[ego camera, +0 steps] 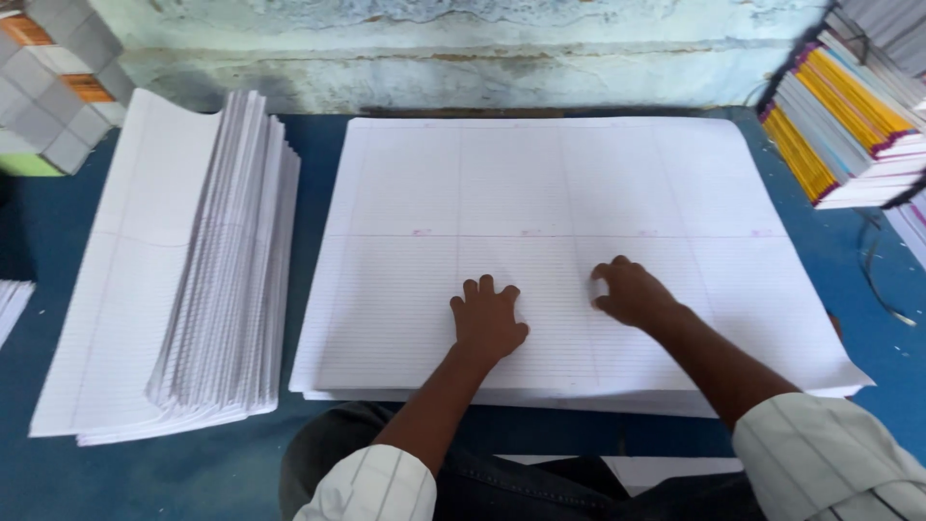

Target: The person folds large lined paper sheets in half and presses the crease with a small wooden block. They repeat this process for multiple sheets, stacking the finished folded sheets to the left.

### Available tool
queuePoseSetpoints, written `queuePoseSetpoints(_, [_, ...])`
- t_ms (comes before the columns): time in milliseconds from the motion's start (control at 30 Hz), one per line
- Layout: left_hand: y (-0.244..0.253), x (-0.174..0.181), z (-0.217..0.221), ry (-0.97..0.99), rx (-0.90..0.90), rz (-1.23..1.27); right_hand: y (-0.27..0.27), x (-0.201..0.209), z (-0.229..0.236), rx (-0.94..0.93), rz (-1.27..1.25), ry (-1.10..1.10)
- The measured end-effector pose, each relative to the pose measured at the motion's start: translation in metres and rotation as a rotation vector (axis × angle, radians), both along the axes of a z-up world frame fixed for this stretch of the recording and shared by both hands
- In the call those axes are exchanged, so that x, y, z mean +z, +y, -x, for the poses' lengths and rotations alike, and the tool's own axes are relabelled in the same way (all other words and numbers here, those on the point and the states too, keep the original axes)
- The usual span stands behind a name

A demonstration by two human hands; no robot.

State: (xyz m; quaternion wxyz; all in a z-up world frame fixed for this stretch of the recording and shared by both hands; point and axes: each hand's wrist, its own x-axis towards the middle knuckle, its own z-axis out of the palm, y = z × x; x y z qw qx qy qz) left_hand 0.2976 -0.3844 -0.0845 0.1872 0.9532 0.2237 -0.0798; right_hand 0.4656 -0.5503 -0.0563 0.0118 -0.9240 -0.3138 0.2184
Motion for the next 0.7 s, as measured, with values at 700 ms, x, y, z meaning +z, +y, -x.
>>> queuePoseSetpoints(700, [-0.135,-0.011,-0.076,-0.028,-0.365,-0.025,-0.245,-0.054,-0.154,-0.392,-0.047,-0.074])
